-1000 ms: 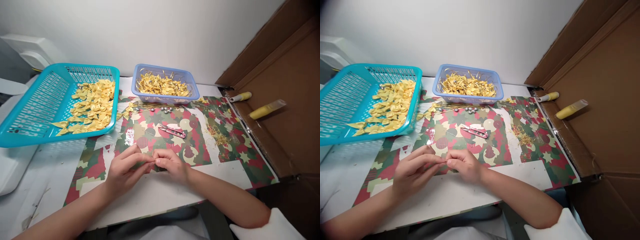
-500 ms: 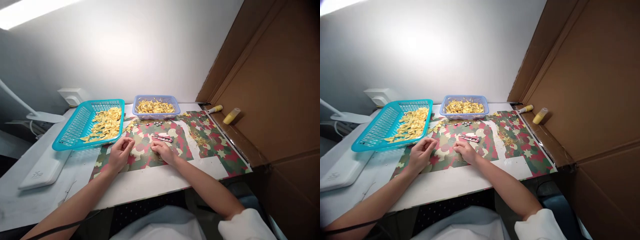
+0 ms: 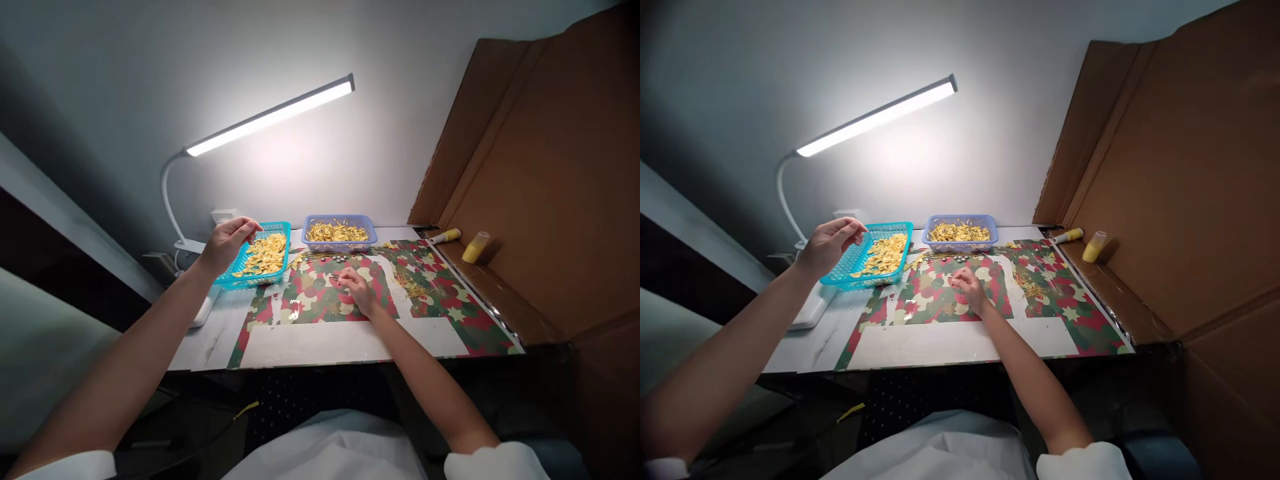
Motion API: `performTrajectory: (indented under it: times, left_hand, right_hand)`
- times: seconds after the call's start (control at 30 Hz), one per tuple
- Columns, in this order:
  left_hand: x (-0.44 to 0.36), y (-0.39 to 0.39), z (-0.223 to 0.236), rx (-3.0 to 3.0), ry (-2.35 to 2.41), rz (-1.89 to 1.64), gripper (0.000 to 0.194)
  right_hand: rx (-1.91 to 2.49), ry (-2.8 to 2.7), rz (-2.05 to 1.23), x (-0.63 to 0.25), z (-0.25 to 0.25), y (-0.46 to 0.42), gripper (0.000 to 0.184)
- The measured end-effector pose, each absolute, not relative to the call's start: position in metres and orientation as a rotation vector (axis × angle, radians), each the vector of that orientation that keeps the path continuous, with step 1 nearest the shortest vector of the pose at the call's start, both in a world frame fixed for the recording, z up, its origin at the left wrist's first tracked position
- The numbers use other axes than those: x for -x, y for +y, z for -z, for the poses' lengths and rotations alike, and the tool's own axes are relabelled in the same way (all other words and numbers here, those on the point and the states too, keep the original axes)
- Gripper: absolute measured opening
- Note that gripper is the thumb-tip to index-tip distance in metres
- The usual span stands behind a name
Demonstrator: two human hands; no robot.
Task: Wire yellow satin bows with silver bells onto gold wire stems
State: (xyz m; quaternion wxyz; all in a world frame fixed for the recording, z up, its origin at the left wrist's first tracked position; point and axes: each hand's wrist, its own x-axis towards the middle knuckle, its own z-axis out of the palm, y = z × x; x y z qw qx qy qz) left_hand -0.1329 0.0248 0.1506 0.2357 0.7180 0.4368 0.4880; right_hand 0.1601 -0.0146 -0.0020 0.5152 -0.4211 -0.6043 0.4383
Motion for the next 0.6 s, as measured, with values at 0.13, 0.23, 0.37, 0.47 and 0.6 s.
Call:
performTrajectory:
  times: [0.13,0.23,0.37,0.47,0.6]
  left_hand:
    - [0.167,0.012,-0.155,-2.090,1.341,-1.129,0.030]
    - [0.187,-0.003,-0.149,-2.175,1.396,-0.856,0.031]
    - [0.204,-0.028,-0.146,-2.240,1.375,-0.495,0.025]
    - [0.216,-0.038,-0.150,-2.282,1.423,-0.454,0.025]
    - [0.232,-0.040,-0.145,-2.328,1.573,-0.616,0.029]
  right_hand:
    - [1.021,-1.438,-1.005,-0.161,0.005,-0.016,0.031]
    - [1.028,-1.435,-0.982,-0.163,0.007,-0.015,0.032]
    - [1.034,-1.438,-0.973,-0.163,0.013,-0.012,0.032]
    - [1.037,-1.440,-0.970,-0.163,0.016,-0.011,0.032]
    - [1.055,-1.433,-0.959,-0.165,0.017,-0.014,0.032]
